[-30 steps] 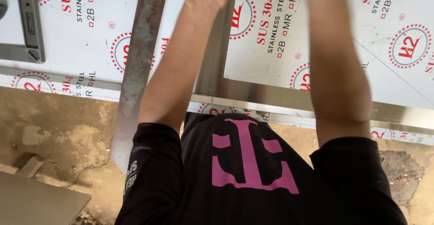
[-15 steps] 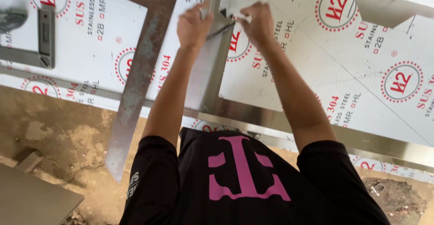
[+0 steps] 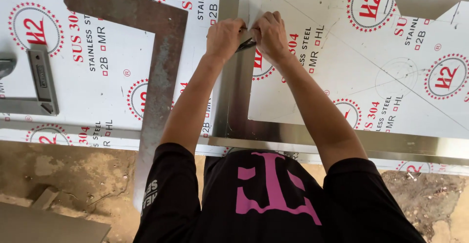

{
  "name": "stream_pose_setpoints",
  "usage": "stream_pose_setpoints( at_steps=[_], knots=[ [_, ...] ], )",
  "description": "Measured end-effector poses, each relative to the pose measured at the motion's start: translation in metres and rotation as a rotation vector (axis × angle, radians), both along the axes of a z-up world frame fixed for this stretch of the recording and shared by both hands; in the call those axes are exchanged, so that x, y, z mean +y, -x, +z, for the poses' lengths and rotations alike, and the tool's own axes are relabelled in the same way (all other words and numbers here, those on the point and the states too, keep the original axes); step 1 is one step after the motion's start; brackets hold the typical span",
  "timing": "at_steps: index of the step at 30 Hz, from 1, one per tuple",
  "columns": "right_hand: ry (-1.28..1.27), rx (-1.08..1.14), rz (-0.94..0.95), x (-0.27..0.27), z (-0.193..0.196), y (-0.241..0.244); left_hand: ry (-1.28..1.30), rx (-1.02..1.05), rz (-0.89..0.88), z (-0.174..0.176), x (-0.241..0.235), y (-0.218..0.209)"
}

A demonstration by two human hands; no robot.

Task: Measure and mark a stainless steel sheet using a square and marker.

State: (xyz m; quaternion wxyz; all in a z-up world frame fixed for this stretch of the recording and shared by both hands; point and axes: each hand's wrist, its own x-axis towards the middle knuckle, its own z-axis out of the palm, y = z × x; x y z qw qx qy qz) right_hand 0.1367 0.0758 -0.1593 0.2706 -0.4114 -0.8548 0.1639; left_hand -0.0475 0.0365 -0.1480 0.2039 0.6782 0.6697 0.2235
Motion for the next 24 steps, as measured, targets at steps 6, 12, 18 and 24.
stream_pose_setpoints(
  at_steps=[6, 12, 18, 24],
  knots=[
    [0.131, 0.036, 0.024, 0.035, 0.013, -0.013, 0.014, -0.147, -0.017, 0.015, 0.017, 0.006],
    [0.339, 0.151, 0.069, 0.072, 0.063, -0.02, 0.067, -0.229, 0.022, 0.034, 0.044, 0.005],
    [0.45, 0.094, 0.131, 0.069, 0.053, -0.004, -0.317, -0.272, -0.04, 0.058, 0.082, 0.013],
    [0.285, -0.068, 0.155, 0.047, 0.038, 0.008, -0.154, -0.14, -0.017, 0.045, 0.06, 0.019]
  ],
)
